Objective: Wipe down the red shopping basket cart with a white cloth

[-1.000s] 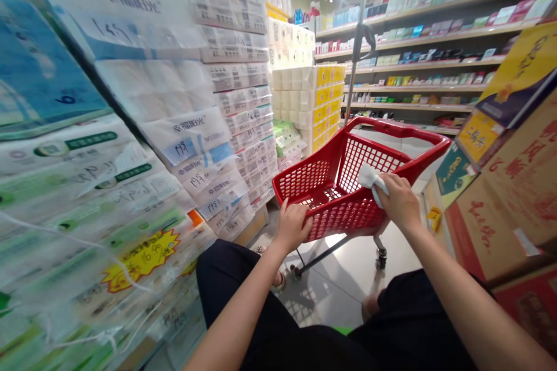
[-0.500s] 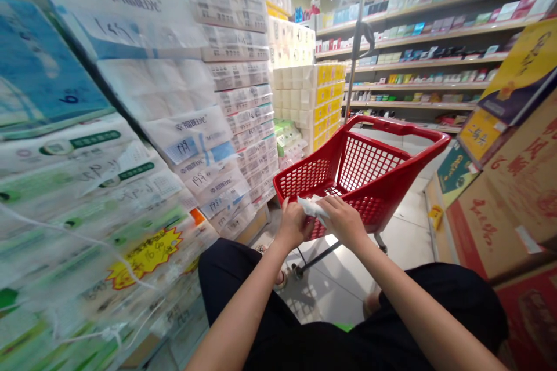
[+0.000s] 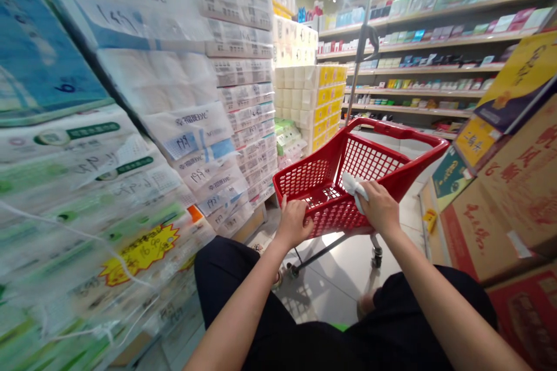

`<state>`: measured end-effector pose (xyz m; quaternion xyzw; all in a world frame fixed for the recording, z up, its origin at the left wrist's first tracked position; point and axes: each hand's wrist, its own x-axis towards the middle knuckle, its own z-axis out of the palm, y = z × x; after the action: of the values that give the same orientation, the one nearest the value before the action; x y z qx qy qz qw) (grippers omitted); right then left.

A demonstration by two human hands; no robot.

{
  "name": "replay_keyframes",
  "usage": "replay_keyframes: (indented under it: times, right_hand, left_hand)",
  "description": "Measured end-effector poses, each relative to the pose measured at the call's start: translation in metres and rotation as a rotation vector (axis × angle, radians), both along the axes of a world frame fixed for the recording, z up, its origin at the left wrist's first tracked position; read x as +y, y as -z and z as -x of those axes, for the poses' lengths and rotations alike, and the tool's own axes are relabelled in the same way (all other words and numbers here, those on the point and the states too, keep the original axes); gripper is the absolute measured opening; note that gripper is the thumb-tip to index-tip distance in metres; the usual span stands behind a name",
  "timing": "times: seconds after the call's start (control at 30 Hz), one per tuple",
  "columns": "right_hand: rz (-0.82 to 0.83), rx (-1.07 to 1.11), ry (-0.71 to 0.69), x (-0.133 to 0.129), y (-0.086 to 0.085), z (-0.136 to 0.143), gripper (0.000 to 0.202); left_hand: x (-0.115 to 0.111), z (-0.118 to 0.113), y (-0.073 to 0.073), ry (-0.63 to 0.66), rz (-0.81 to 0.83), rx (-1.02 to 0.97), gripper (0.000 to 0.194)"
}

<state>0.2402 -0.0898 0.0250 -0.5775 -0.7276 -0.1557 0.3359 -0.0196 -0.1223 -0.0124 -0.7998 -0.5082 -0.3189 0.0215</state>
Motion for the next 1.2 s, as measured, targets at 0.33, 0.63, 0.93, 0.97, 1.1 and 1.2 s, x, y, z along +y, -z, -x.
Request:
replay_keyframes:
  times: [0.33,0.63,0.93,0.97,1.1,1.2]
  right_hand:
    - [0.139,-0.037,-0.352,-0.046,0.007,0.101,0.031]
    - [0.118,-0.171,-0.305,-0.016,-0.014,0.034,0.032]
    - [0.120,-0.186,-0.275,0.006,0.004,0.021,0.025]
    - [0.122,-0.182,-0.280,0.006,0.004,0.023,0.025]
    - [0.117,-0.191,-0.294,0.006,0.004,0.024,0.024]
    - [0.107,-0.213,-0.302,0.003,0.004,0.024,0.026]
  left_hand:
    - [-0.004,0.001,-0.007,0.103,0.057,-0.264,0.056]
    - [0.012,0.008,-0.026,0.030,0.224,-0.584,0.030]
    - [0.041,0.021,-0.057,0.198,0.152,-0.882,0.024]
    - [0.044,0.023,-0.060,0.191,0.149,-0.868,0.025]
    - [0.052,0.026,-0.062,0.069,0.147,-0.530,0.032]
    - [0.046,0.020,-0.057,-0.155,0.044,-0.176,0.043]
